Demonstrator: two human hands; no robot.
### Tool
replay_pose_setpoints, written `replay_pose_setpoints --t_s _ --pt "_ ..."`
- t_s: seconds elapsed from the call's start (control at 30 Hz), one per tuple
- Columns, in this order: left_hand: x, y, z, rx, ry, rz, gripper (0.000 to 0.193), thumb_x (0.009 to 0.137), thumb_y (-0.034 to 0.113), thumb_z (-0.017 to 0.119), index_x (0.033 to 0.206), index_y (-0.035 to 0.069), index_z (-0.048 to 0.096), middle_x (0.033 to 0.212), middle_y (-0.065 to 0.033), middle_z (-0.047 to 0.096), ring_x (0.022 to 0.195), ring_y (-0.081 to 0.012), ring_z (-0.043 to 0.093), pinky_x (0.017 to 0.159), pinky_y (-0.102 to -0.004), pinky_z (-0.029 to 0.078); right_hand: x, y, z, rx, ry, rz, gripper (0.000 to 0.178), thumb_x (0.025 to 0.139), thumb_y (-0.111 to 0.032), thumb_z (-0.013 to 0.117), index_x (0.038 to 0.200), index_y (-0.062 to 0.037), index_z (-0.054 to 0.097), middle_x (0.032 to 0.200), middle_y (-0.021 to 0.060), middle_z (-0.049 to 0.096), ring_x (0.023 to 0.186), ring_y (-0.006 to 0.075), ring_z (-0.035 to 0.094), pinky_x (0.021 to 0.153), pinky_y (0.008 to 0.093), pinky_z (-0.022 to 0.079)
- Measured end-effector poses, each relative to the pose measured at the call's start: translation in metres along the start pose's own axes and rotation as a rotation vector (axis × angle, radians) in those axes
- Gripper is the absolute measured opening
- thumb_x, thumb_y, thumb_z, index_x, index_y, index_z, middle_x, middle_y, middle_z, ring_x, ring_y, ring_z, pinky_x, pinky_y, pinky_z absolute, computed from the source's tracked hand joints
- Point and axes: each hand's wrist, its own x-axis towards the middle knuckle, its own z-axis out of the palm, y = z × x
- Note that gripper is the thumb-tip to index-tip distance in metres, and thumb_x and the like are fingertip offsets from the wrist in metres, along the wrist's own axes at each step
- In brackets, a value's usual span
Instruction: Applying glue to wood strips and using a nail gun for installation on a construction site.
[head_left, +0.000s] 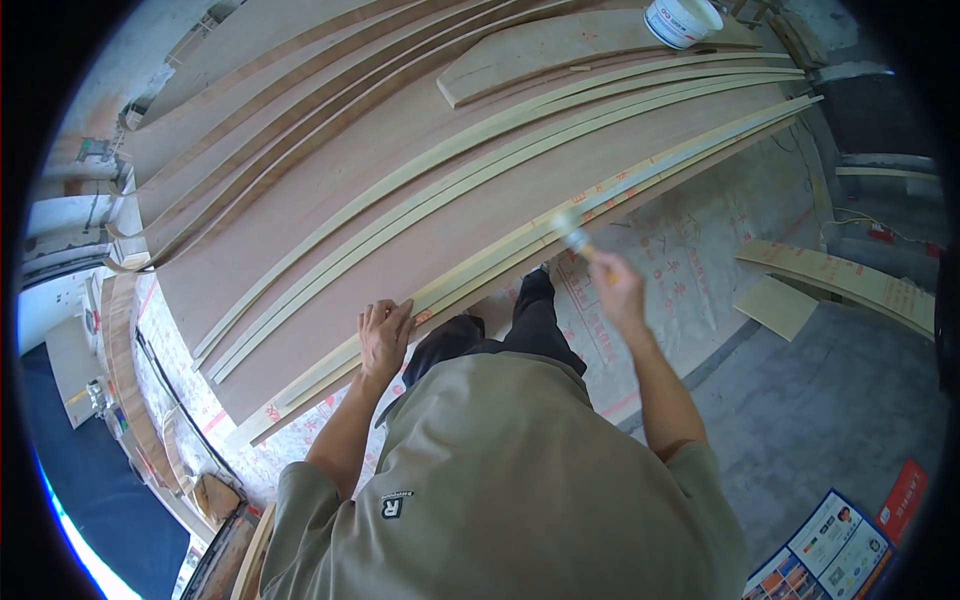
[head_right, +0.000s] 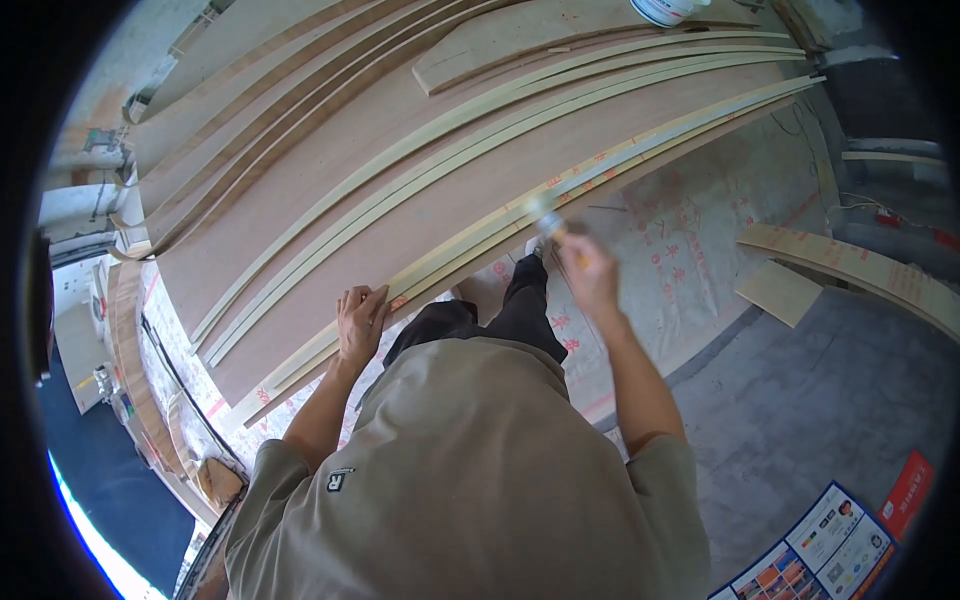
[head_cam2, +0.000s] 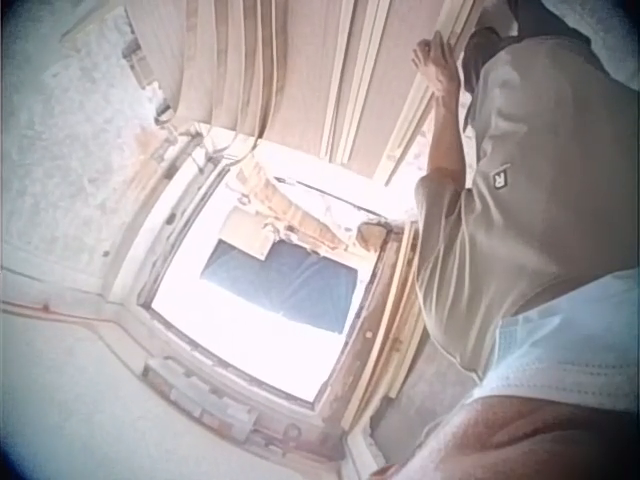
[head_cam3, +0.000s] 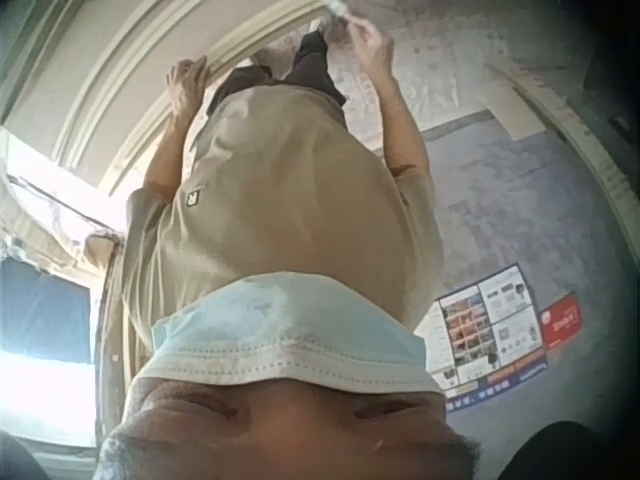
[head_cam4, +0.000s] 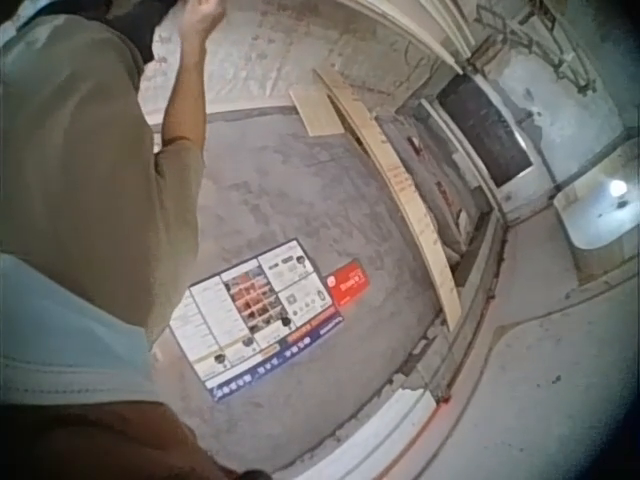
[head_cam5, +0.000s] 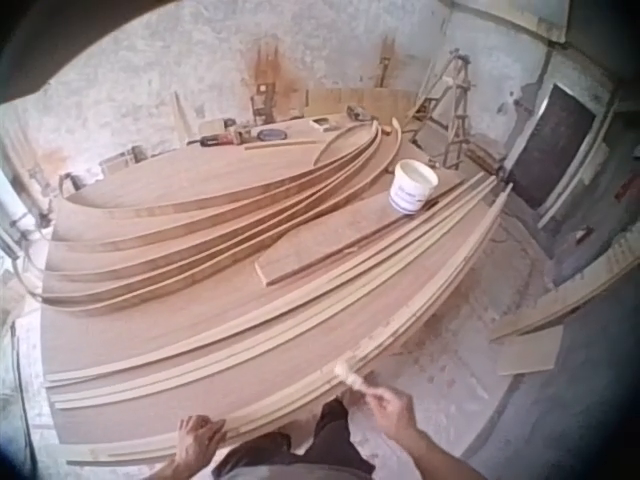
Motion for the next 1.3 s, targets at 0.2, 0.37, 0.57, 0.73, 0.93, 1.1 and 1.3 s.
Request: replay_pose_setpoints --t_s 0.2,0.37,0.57,0.73,0.93,1.1,1.3 --pt "-0.002 -0.009 -0.001 -0.004 -0.015 0.004 0.028 0.083 0.013 0.071 0.111 0.009 0.071 0.097 -0.0092 0.058 0.091 -0.0277 0.055 0.081 -0.0409 0.04 -0.024 -0.028 0.027 0.073 -0.017 -0.046 0.017 0.092 -0.012 0.067 0.104 -0.0005 0.07 0.093 0.0114 0.072 0.084 0.0169 0.068 0.075 0.0327 0.053" --pt "-0.004 -0.011 -0.004 0.001 -0.005 0.043 0.027 0.084 0.015 0.07 0.111 0.009 0.071 0.097 -0.0085 0.058 0.092 -0.0268 0.055 0.081 -0.041 0.04 0.047 0.048 -0.02 0.14 0.436 0.101 0.022 0.093 -0.018 0.065 0.106 0.0001 0.07 0.096 0.0108 0.073 0.088 0.0186 0.067 0.081 0.0332 0.052" --pt "-0.02 -0.017 -0.008 0.013 -0.005 -0.021 0.029 0.082 0.011 0.072 0.111 0.006 0.071 0.099 -0.0114 0.059 0.093 -0.029 0.056 0.082 -0.0408 0.041 -0.025 -0.01 0.041 0.006 0.081 -0.029 0.017 0.092 -0.015 0.067 0.102 -0.0015 0.069 0.093 0.0151 0.071 0.084 0.0283 0.069 0.074 0.0381 0.052" --pt "-0.008 -0.012 0.0 0.016 0.007 0.07 0.026 0.083 0.011 0.071 0.109 0.007 0.071 0.097 -0.0102 0.06 0.092 -0.0278 0.058 0.079 -0.0406 0.041 -0.062 -0.049 0.064 0.108 -0.066 -0.206 0.015 0.088 -0.009 0.07 0.101 -0.0016 0.069 0.09 0.0185 0.069 0.081 0.0348 0.068 0.07 0.0399 0.053" --pt "0.043 0.036 0.033 -0.003 -0.004 0.145 0.026 0.082 0.012 0.072 0.108 0.009 0.07 0.095 -0.0072 0.062 0.092 -0.0249 0.06 0.08 -0.0398 0.041 0.038 0.019 -0.032 0.002 0.285 0.068 0.019 0.093 -0.017 0.066 0.103 -0.0012 0.07 0.093 0.0159 0.072 0.082 0.0267 0.07 0.072 0.037 0.053" --pt "0.068 0.062 0.053 0.066 -0.039 0.109 0.025 0.083 0.013 0.07 0.107 0.011 0.07 0.094 -0.007 0.062 0.093 -0.0251 0.06 0.079 -0.0407 0.041 0.043 0.032 -0.029 0.014 0.188 0.085 0.017 0.094 -0.02 0.064 0.098 -0.0041 0.069 0.083 0.0159 0.069 0.074 0.0332 0.068 0.068 0.0397 0.053" --pt "0.068 0.074 0.048 0.044 -0.039 0.049 0.02 0.083 0.011 0.07 0.103 0.008 0.07 0.092 -0.009 0.06 0.089 -0.0276 0.058 0.077 -0.0423 0.041 0.047 -0.004 -0.051 0.204 -0.012 -0.262 0.014 0.089 -0.01 0.069 0.101 -0.0027 0.067 0.088 0.0136 0.068 0.079 0.0258 0.066 0.071 0.0359 0.052"
